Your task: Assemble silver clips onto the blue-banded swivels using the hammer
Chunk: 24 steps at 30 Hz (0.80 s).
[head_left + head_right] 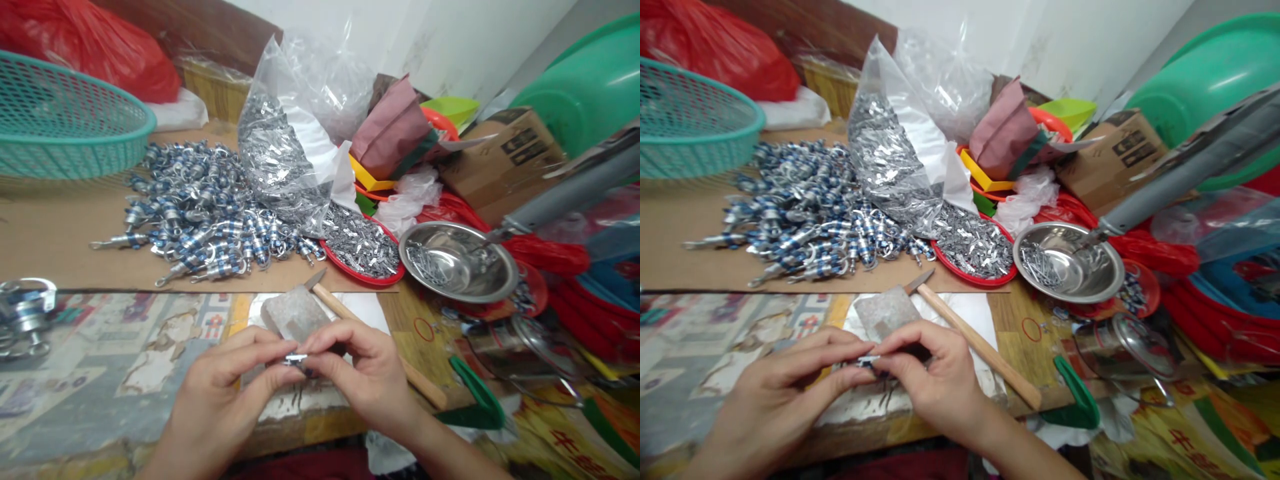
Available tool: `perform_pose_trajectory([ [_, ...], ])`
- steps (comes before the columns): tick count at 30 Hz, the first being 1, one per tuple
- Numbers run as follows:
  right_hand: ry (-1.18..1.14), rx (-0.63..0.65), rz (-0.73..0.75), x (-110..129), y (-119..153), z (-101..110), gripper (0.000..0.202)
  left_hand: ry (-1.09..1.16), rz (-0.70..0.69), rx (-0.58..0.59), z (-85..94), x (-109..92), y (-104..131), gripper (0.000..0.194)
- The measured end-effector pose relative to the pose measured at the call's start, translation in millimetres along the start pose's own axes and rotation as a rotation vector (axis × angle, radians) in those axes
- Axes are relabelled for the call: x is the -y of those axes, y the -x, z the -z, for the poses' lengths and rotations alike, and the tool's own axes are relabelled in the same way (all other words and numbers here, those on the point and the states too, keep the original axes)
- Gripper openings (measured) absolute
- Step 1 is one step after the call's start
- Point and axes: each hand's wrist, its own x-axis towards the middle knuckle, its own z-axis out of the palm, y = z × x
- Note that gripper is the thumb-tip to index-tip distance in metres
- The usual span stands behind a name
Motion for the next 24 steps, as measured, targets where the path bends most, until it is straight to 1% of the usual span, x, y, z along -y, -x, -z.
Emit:
perform_pose_trajectory([
  [2, 0.017, -0.016, -0.013, 0, 3, 1, 0.008, 0.004, -0.007, 0.026, -0.3, -1, 1, 0.022],
  [3, 0.049, -0.017, 0.018, 0, 5, 2, 0.008, 0.008, -0.003, 0.027, -0.2, -1, 1, 0.023],
  [5, 0.15, -0.006, 0.177, -1, 8, 4, 0.016, 0.017, 0.015, 0.013, 0.5, -3, 2, 0.024],
  [7, 0.27, 0.022, 0.393, -3, 10, 6, 0.028, 0.024, 0.029, -0.008, 1.8, -5, 2, 0.025],
  [8, 0.33, 0.041, 0.494, -5, 11, 8, 0.03, 0.024, 0.033, -0.021, 2.5, -7, 1, 0.025],
  [9, 0.389, 0.06, 0.578, -7, 12, 9, 0.026, 0.022, 0.033, -0.023, 3.4, -9, 1, 0.024],
  [11, 0.503, 0.086, 0.693, -9, 12, 11, 0.013, 0.01, 0.023, -0.007, 5.4, -12, 0, 0.022],
  [13, 0.588, 0.103, 0.772, -9, 11, 13, 0.014, -0.025, 0.009, 0.037, 7.7, -16, 1, 0.02],
  [15, 0.626, 0.117, 0.814, -7, 10, 15, 0.017, -0.076, -0.016, 0.075, 9.6, -18, 2, 0.018],
  [17, 0.646, 0.14, 0.828, -3, 9, 17, 0.015, -0.124, -0.054, 0.074, 10.7, -19, 3, 0.017],
  [21, 0.672, 0.131, 0.785, 1, 8, 19, 0.012, -0.192, -0.137, 0.006, 10.6, -16, 6, 0.017],
  [22, 0.647, 0.114, 0.76, 1, 8, 18, 0.012, -0.194, -0.132, -0.003, 10.4, -15, 6, 0.016],
  [24, 0.536, 0.093, 0.676, 0, 8, 16, 0.013, -0.161, -0.053, -0.009, 9.4, -16, 7, 0.014],
])
